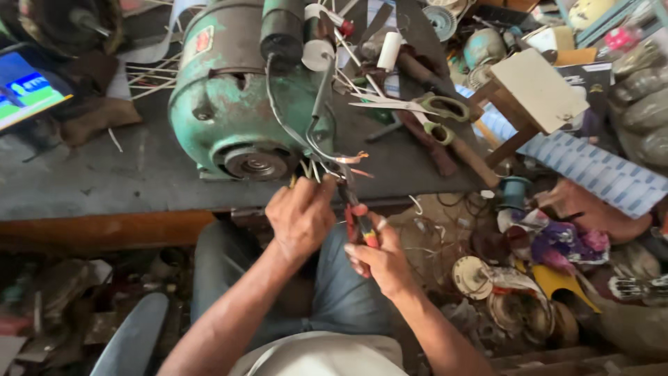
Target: The person strips insulation from several wires connected to a green electric motor using pliers and a utility knife. They twist the exposed wire ends and continue preparing the wiring for connection.
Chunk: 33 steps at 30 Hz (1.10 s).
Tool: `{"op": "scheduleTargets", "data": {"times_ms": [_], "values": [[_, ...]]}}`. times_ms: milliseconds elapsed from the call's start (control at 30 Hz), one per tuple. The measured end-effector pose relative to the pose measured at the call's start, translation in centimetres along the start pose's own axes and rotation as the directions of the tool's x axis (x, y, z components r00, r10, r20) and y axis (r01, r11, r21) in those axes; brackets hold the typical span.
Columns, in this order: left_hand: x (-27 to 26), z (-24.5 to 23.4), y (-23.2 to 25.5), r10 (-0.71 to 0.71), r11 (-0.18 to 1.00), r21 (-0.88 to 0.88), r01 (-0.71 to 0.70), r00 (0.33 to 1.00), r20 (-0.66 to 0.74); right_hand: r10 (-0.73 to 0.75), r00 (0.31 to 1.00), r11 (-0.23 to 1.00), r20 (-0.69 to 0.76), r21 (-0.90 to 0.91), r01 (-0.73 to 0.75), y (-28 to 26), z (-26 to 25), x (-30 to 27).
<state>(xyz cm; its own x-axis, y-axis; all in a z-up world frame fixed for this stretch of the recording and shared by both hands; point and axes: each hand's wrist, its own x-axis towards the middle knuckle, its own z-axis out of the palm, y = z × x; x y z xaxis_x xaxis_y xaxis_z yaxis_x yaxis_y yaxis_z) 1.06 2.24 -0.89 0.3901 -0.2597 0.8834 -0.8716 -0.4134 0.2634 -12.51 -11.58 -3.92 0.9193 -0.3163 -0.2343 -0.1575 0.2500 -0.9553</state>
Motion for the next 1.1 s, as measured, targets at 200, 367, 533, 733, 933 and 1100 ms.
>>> {"op": "scheduleTargets", "data": {"times_ms": [200,367,533,733,933,1100], "values": [[0.5,0.6,0.2,-0.034,0.999,0.038,0.033,0.999,0.010,-0.092,0.984,0.974,0.153,0.221,0.057,0.3,0.0,0.6],[0.6,0.6,0.6,-0.060,0.998,-0.009,0.060,0.998,-0.001,-0.189,0.973,0.981,0.134,0.078,0.179,1.6,-0.5,0.7],[0.9,0.2,0.8,-0.068,0.998,-0.001,0.068,0.998,0.007,-0.177,0.984,0.984,-0.003,0.027,0.177,2.9,-0.1,1.0],[0.9,0.2,0.1,0.029,0.999,-0.015,-0.030,0.999,-0.039,-0.147,0.989,0.981,0.012,0.127,0.145,2.0,0.3,0.9],[0.3,0.4,-0.3,0.075,0.997,-0.027,-0.076,0.997,-0.033,-0.060,0.998,0.971,0.001,0.230,0.058,0.7,1.6,-0.6],[0.4,0.1,-0.9,0.070,0.997,-0.038,-0.071,0.997,-0.023,0.060,0.998,0.953,-0.029,0.301,-0.048,0.2,1.7,-0.5]]}}
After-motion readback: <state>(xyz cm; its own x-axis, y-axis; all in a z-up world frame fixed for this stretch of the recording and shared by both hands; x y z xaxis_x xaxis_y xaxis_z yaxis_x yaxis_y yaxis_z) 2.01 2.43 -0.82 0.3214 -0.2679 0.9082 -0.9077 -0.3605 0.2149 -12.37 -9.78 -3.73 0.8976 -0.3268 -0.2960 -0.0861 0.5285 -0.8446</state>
